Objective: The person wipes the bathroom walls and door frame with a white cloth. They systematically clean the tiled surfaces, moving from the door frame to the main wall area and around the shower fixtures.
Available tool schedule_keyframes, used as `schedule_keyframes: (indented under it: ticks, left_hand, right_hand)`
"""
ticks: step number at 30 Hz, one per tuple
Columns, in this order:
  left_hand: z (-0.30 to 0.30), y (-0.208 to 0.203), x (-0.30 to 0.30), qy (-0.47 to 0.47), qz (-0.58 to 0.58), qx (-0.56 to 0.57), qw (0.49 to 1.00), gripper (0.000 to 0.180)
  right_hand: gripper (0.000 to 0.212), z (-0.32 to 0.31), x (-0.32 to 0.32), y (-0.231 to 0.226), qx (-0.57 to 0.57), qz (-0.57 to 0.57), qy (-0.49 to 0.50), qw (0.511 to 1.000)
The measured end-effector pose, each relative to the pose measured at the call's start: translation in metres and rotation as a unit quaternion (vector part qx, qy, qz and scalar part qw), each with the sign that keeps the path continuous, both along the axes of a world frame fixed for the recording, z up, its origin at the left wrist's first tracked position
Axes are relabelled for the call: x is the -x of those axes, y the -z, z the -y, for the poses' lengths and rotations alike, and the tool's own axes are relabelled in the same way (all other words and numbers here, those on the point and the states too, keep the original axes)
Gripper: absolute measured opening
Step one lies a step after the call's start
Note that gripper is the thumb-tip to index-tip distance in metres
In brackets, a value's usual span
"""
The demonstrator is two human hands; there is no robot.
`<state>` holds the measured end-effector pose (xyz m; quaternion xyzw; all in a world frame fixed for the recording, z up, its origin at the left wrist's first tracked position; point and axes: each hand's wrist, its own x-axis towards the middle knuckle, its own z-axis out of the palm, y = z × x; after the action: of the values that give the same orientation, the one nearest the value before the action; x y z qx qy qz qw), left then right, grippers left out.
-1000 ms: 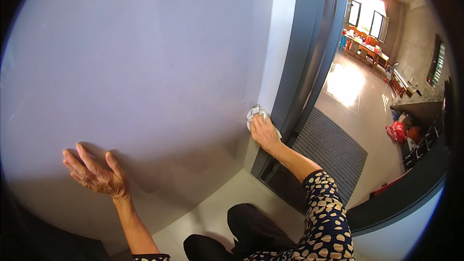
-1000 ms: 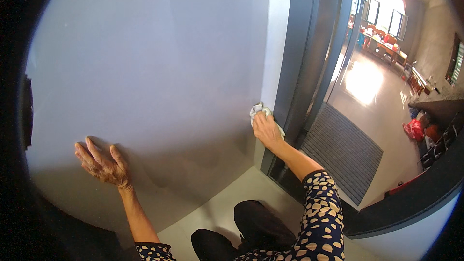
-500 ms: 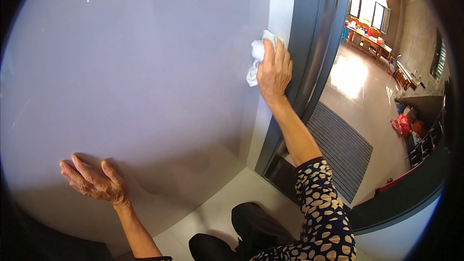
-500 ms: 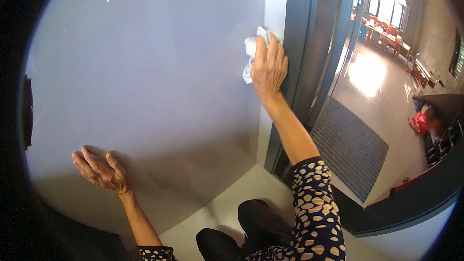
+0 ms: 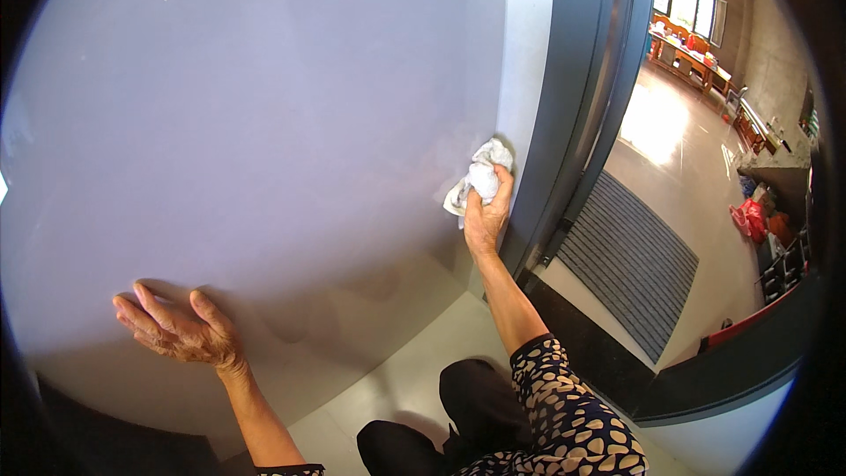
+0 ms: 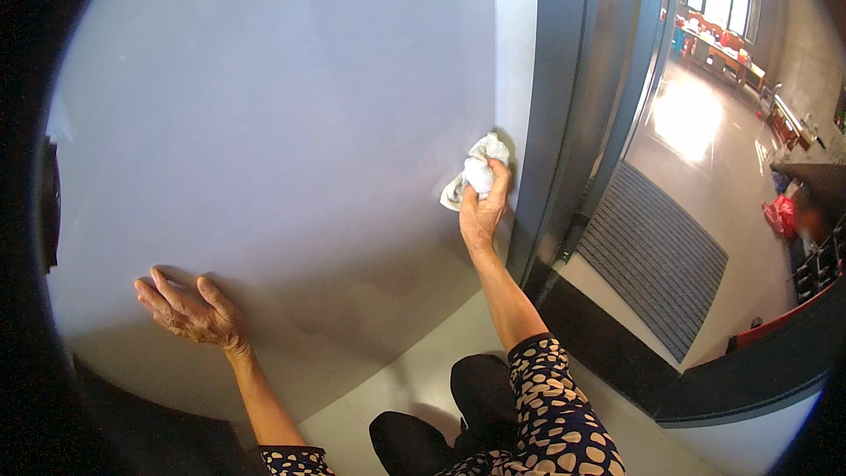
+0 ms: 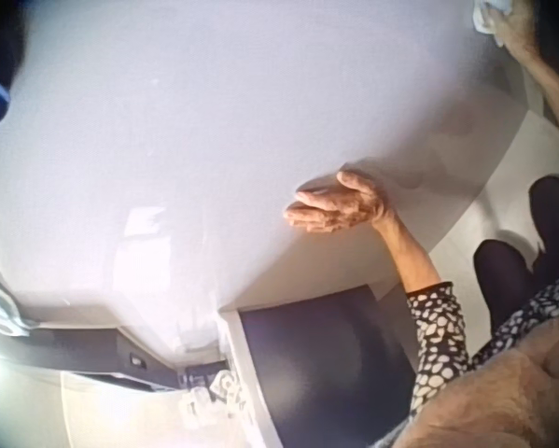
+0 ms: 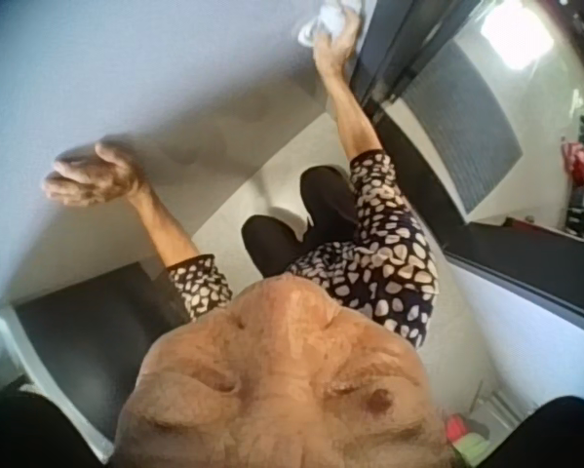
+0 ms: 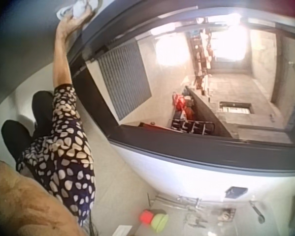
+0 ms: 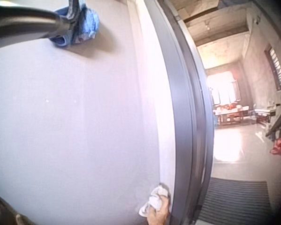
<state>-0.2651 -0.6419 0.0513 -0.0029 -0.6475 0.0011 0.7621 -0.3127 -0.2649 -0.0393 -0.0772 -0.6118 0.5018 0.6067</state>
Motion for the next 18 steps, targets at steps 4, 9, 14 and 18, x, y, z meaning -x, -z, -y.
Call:
schedule_keyframes:
  ticks: [4, 9, 14, 18]
  left_hand:
    - [-0.004, 0.001, 0.003, 0.0, 0.0, -0.012, 1.0, 0.059]
    - [-0.003, 0.001, 0.0, 0.006, 0.008, -0.017, 1.0, 0.058]
    - [-0.002, 0.004, 0.0, 0.003, 0.025, -0.017, 1.0, 0.059]
    - [0.001, 0.004, -0.002, 0.002, 0.024, -0.006, 1.0, 0.059]
  right_hand:
    - [0.046, 0.046, -0.021, 0.0, -0.07, 0.002, -0.041, 0.997]
    - [0.049, 0.118, -0.048, -0.013, -0.256, -0.025, -0.073, 0.964]
    - [0.044, 0.107, -0.039, -0.027, -0.443, -0.063, -0.049, 0.893]
    - [0.061, 0.059, -0.032, -0.051, -0.403, 0.003, -0.062, 0.913]
